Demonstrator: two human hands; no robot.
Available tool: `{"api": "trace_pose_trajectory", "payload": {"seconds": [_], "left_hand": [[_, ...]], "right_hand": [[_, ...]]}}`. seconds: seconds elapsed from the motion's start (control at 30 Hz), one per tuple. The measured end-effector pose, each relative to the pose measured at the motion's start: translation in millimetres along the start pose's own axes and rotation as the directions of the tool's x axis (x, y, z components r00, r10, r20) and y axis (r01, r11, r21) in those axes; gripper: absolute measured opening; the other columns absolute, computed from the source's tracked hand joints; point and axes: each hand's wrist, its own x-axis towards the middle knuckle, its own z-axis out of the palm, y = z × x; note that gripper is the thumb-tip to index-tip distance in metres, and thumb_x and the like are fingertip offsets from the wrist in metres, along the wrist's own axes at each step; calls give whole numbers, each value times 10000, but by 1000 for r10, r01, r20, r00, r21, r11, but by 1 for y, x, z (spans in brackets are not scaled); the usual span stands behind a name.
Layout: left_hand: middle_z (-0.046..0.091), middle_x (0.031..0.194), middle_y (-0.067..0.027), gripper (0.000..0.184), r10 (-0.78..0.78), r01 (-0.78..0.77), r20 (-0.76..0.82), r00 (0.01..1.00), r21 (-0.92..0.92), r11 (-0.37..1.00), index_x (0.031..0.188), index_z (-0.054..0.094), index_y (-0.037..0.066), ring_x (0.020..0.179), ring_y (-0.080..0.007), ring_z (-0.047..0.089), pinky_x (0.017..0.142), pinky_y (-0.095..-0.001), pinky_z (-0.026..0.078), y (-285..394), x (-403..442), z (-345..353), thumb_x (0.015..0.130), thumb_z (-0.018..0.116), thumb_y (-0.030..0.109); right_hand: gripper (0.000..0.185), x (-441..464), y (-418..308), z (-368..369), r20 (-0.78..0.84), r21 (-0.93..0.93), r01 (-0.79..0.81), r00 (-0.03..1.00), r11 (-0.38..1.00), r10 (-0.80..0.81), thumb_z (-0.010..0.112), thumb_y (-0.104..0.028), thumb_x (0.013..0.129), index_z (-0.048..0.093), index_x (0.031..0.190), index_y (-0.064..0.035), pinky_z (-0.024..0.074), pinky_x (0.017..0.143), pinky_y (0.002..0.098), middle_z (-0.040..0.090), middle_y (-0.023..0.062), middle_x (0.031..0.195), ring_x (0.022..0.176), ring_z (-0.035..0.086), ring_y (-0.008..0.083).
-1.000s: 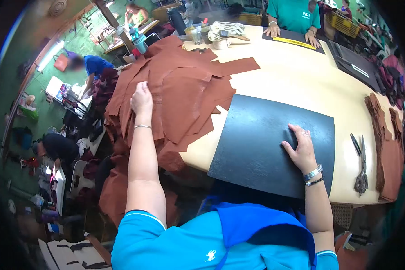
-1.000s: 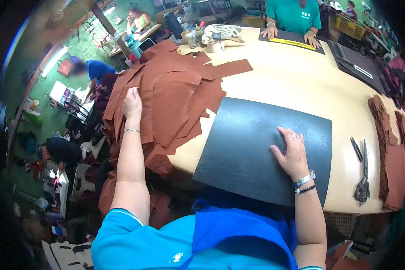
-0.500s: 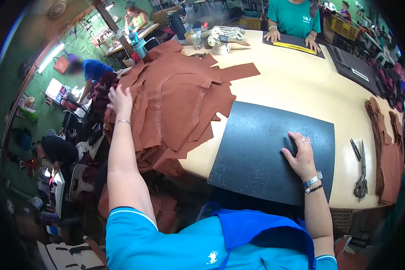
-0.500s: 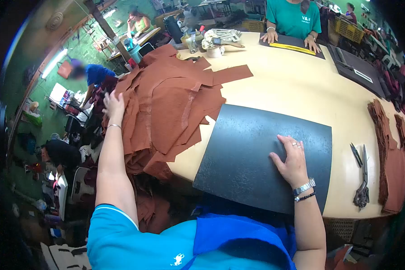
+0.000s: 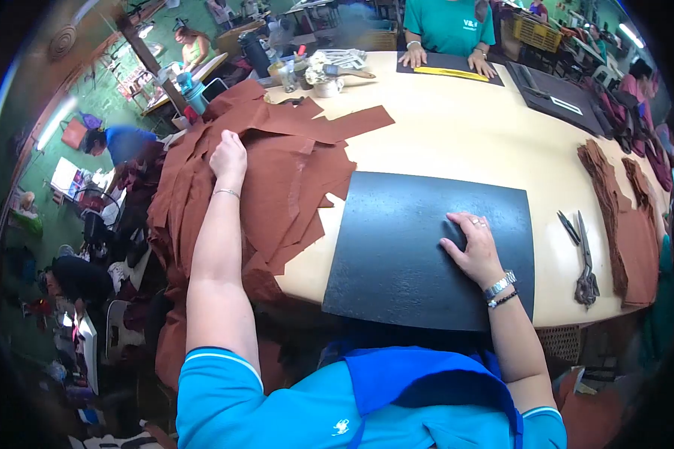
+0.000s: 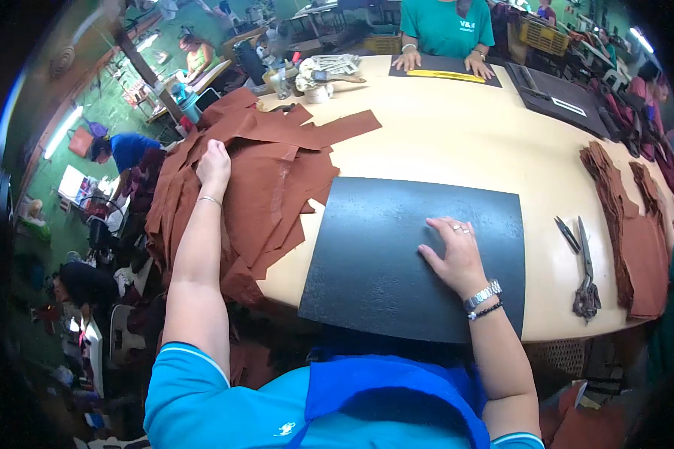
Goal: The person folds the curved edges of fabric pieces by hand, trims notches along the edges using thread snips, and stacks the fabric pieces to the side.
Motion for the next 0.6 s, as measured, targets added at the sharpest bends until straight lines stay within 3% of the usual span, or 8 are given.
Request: {"api": "trace_pose_trajectory", "payload": {"seconds": [0.03,0.13,0.2,0.27,0.33,0.43,0.47,0.6], "left_hand": [[706,894,-231,328,57,-63,-71,996,-84,994,1082,537,105,855,-459,678,726,-560,529,10,0,-7,1032,370,383],[703,882,-230,276,145,-247,-261,955,-420,873,1072,575,116,848,-453,674,727,-574,509,77,-27,-49,1028,436,350],[705,843,-220,268,259,-359,-250,933,-593,721,1078,593,111,816,-431,687,705,-568,509,127,-67,-76,1026,467,342],[715,951,-198,294,428,-255,-24,903,-832,492,1101,581,92,890,-404,694,793,-518,534,176,-134,-125,1022,482,356],[630,1259,-197,405,732,-452,-234,640,-885,113,1242,554,95,1160,-373,614,1003,-538,447,199,-188,-100,1008,495,420],[312,1578,-172,614,904,-619,41,425,-716,323,1494,394,191,1470,-353,268,1138,-651,198,198,-243,-101,987,471,529],[297,1588,-162,610,880,-590,147,452,-691,419,1501,385,189,1481,-345,245,1146,-645,179,190,-252,-92,995,459,522],[227,1623,-139,586,723,-510,481,495,-513,690,1519,367,220,1513,-327,163,1160,-647,125,151,-256,-55,1010,438,503]], "right_hand": [[477,0,1,0,0,23,2,1000,1000,-2,738,-268,854,586,1275,-105,301,1130,566,609,115,1273,1271,517,302],[482,3,-4,-7,35,132,-68,997,989,64,749,-236,845,579,1266,-75,305,1140,525,613,137,1253,1262,521,309],[667,5,6,-5,-127,267,-23,990,963,59,796,-267,811,489,1364,-56,331,1138,460,553,189,1334,1286,503,337],[777,6,8,-10,-335,262,37,941,964,54,822,-294,789,432,1418,-55,347,1132,435,510,207,1389,1303,491,347],[864,5,16,-8,-361,376,25,925,926,121,841,-317,769,383,1455,-62,340,1138,436,465,211,1435,1340,454,345],[813,1,44,-9,-296,326,32,953,945,70,809,-297,808,381,1453,-51,329,1144,429,458,165,1453,1383,402,297],[762,-1,66,1,-254,190,104,966,976,-53,778,-287,841,386,1449,-49,335,1139,429,465,152,1449,1383,400,284],[531,-12,95,6,-219,-276,-204,965,939,145,661,-274,913,478,1372,-78,361,1117,412,500,137,1419,1336,452,269]]}}
